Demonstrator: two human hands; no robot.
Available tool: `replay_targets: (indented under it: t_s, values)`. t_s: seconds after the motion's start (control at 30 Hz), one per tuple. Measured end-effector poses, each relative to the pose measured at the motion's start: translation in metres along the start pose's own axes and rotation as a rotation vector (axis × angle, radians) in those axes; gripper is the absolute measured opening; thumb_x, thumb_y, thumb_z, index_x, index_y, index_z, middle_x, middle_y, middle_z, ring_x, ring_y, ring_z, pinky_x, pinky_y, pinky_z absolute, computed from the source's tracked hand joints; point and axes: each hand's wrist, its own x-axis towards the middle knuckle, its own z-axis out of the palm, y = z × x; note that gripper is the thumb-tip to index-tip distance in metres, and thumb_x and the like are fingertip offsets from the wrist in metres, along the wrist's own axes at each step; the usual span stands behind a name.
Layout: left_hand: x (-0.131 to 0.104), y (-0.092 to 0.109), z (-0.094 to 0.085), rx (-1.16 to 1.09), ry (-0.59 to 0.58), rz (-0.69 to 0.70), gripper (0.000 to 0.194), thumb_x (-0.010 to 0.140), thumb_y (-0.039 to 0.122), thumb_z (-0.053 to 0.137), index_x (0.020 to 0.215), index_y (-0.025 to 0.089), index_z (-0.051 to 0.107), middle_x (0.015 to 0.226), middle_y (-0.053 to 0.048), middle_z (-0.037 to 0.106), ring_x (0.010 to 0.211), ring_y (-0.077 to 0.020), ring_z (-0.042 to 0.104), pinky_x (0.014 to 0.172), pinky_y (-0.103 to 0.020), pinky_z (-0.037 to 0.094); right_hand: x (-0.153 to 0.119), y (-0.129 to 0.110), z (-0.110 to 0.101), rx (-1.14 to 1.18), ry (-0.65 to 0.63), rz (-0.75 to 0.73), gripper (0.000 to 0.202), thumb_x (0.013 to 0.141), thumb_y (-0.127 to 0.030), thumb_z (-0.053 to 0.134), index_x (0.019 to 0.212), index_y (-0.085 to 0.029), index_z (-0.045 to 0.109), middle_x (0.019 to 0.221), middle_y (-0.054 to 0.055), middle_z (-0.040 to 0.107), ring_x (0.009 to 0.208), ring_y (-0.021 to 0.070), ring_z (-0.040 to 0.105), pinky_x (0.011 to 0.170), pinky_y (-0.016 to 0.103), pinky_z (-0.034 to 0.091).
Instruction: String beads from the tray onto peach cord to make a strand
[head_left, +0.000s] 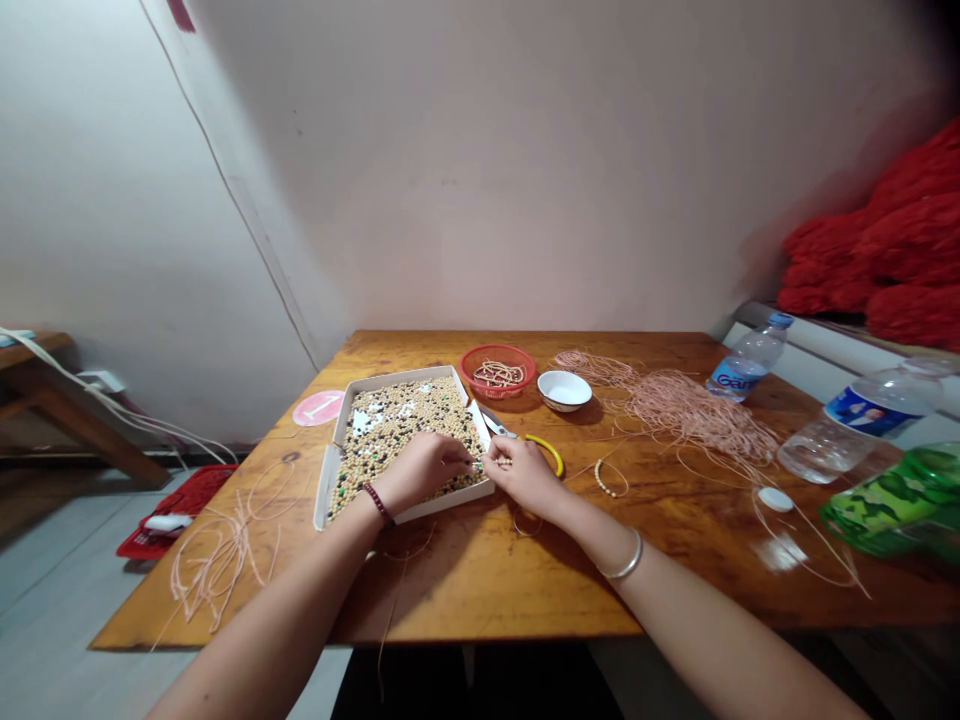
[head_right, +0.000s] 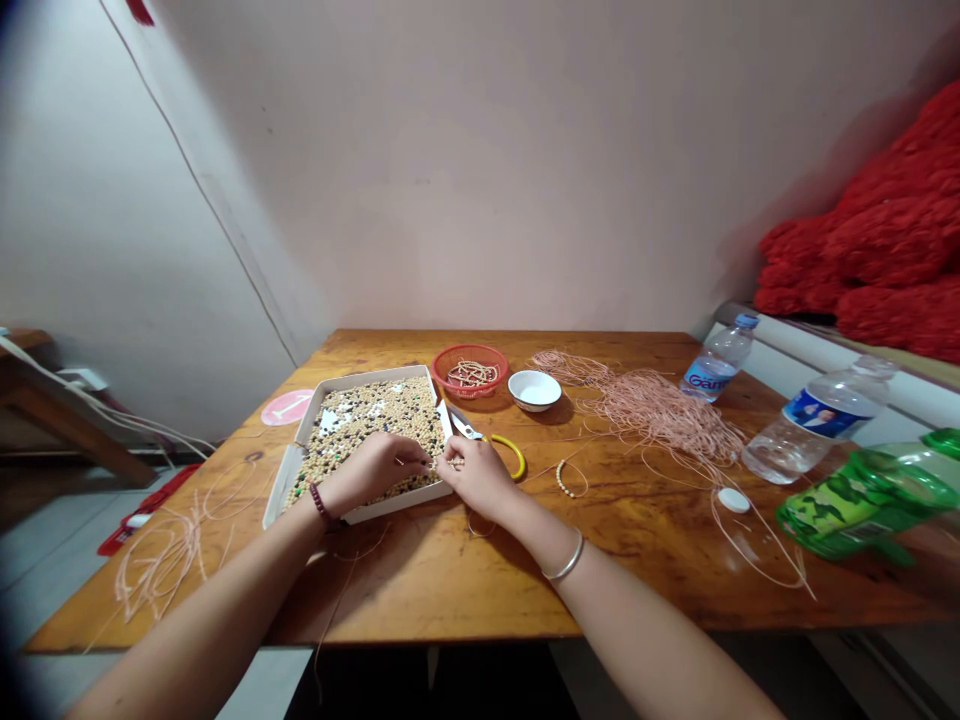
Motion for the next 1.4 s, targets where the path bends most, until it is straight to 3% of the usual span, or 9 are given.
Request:
replay_targets:
  t_s: [0.37, 0.53, 0.7, 0.87, 1.0, 1.1, 1.27, 1.4]
  values:
    - [0.0, 0.0, 0.005, 0.03, 0.011, 0.05, 0.015, 0.081, 0.026, 0.059, 0.084, 0.021, 0.073, 0.078, -0.002, 0.073, 0.068, -0.0145, 0.064, 0.061, -0.021, 0.04, -0.003, -0.001, -0.002, -0.09, -0.036, -0.009, 0.012, 0.078, -0.027, 0.052, 0.068, -0.02, 0.056, 0.062, -0.001, 0.057, 0.058, 0.0125, 0.05, 0.056, 0.022, 0.032]
    - [0.002, -0.003, 0.006, -0.005, 0.044, 0.027, 0.016, 0.081, 0.027, 0.06, 0.087, 0.02, 0.073, 0.08, -0.003, 0.072, 0.07, -0.0146, 0.063, 0.065, -0.022, 0.042, 0.005, 0.009, 0.006, 0.13, -0.018, 0.082, 0.019, 0.077, -0.031, 0.052, 0.063, -0.019, 0.052, 0.063, -0.001, 0.056, 0.063, 0.0136, 0.051, 0.059, 0.022, 0.036]
    - [0.003, -0.003, 0.006, -0.071, 0.068, 0.0, 0.015, 0.081, 0.028, 0.062, 0.085, 0.019, 0.073, 0.081, -0.003, 0.072, 0.07, -0.0141, 0.063, 0.065, -0.022, 0.043, 0.013, 0.017, 0.013, 0.419, -0.047, 0.201, 0.022, 0.071, -0.034, 0.055, 0.057, -0.018, 0.05, 0.053, -0.004, 0.047, 0.053, 0.0104, 0.044, 0.054, 0.022, 0.034]
    - [0.003, -0.003, 0.005, -0.091, 0.099, -0.003, 0.016, 0.082, 0.027, 0.059, 0.086, 0.019, 0.072, 0.084, -0.003, 0.073, 0.072, -0.0144, 0.064, 0.067, -0.023, 0.046, 0.01, 0.004, 0.006, 0.659, -0.14, 0.456, 0.019, 0.07, -0.037, 0.053, 0.064, -0.02, 0.05, 0.039, -0.011, 0.027, 0.035, 0.0061, 0.019, 0.037, 0.021, 0.015]
    - [0.003, -0.003, 0.006, -0.158, 0.121, 0.021, 0.015, 0.081, 0.023, 0.059, 0.089, 0.019, 0.07, 0.086, -0.003, 0.072, 0.075, -0.0139, 0.065, 0.069, -0.023, 0.049, 0.008, -0.004, 0.001, 0.768, -0.193, 0.521, 0.019, 0.069, -0.037, 0.056, 0.066, -0.021, 0.046, 0.041, -0.013, 0.021, 0.035, 0.0052, 0.012, 0.036, 0.02, 0.008]
    - [0.003, -0.003, 0.008, -0.236, 0.123, 0.02, 0.017, 0.08, 0.022, 0.06, 0.095, 0.018, 0.068, 0.09, -0.004, 0.072, 0.079, -0.014, 0.066, 0.07, -0.023, 0.052, 0.009, 0.0, 0.003, 0.681, -0.137, 0.466, 0.02, 0.07, -0.039, 0.054, 0.065, -0.02, 0.048, 0.042, -0.012, 0.025, 0.036, 0.006, 0.017, 0.037, 0.02, 0.015]
    - [0.002, -0.001, 0.008, -0.256, 0.132, 0.003, 0.021, 0.079, 0.022, 0.063, 0.099, 0.019, 0.065, 0.086, -0.003, 0.072, 0.079, -0.0142, 0.068, 0.071, -0.023, 0.053, 0.008, 0.004, 0.003, 0.295, 0.054, 0.166, 0.022, 0.072, -0.035, 0.055, 0.058, -0.018, 0.051, 0.054, -0.003, 0.049, 0.053, 0.0101, 0.044, 0.052, 0.021, 0.034]
    - [0.002, 0.001, 0.008, -0.291, 0.143, -0.015, 0.026, 0.078, 0.022, 0.064, 0.103, 0.02, 0.062, 0.085, -0.003, 0.073, 0.077, -0.0148, 0.069, 0.07, -0.024, 0.054, 0.006, -0.001, 0.0, 0.185, 0.078, 0.15, 0.02, 0.074, -0.032, 0.053, 0.059, -0.018, 0.051, 0.054, -0.003, 0.051, 0.055, 0.0113, 0.047, 0.054, 0.021, 0.035]
